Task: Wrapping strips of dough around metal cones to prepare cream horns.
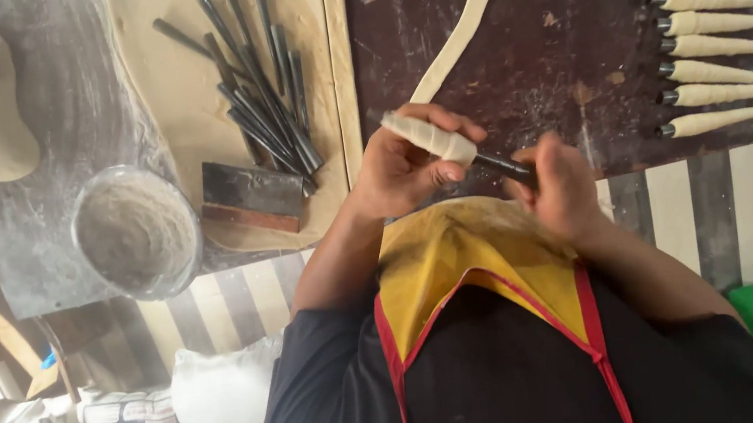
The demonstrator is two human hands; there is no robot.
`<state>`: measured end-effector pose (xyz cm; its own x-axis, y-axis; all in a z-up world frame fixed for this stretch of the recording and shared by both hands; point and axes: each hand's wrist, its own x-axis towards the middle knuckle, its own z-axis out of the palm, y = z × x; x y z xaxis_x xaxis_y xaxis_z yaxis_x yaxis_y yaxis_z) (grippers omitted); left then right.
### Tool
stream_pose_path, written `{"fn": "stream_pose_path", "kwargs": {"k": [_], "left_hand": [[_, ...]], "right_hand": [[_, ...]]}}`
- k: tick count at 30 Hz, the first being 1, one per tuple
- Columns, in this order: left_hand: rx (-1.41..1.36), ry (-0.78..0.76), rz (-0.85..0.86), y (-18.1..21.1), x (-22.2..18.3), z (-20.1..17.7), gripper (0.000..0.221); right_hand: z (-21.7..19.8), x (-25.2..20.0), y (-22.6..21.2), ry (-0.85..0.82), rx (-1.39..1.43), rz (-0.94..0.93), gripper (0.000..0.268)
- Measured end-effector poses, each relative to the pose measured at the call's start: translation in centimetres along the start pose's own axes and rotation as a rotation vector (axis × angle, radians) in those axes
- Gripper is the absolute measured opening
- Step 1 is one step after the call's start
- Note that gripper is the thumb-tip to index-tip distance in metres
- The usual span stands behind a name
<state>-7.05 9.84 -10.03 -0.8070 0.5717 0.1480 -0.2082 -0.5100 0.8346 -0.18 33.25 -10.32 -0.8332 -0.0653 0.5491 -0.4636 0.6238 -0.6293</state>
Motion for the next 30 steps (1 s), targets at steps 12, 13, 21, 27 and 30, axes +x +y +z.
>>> {"fn": "stream_pose_path", "kwargs": {"k": [12,13,21,27,30], "left_hand": [[-0.010,-0.013,-0.005,0.0,0.3,0.3,0.046],[-0.014,-0.043,0.003,-0.1,0.4,0.4,0.046],[-0.021,-0.058,-0.011,-0.1,0.1,0.5,0.048],[0.056,-0.046,0.060,-0.4,0.6,0.4,0.052],[0.063,-0.042,0.074,-0.9,0.2,0.3,0.054]], "right_hand": [[-0.1,0.2,-0.1,-0.449,0.831,0.697,0.076],[-0.2,-0.4,0.5,-0.319,0.429,0.335,0.071],[-0.4,0.6,-1.4,-0.051,0.013,0.064,0.057],[-0.7,2.4,-3.6,-0.277,0.287,0.333,0.080],[-0.1,0.1,-1.2,-0.420,0.797,0.832,0.073]]}}
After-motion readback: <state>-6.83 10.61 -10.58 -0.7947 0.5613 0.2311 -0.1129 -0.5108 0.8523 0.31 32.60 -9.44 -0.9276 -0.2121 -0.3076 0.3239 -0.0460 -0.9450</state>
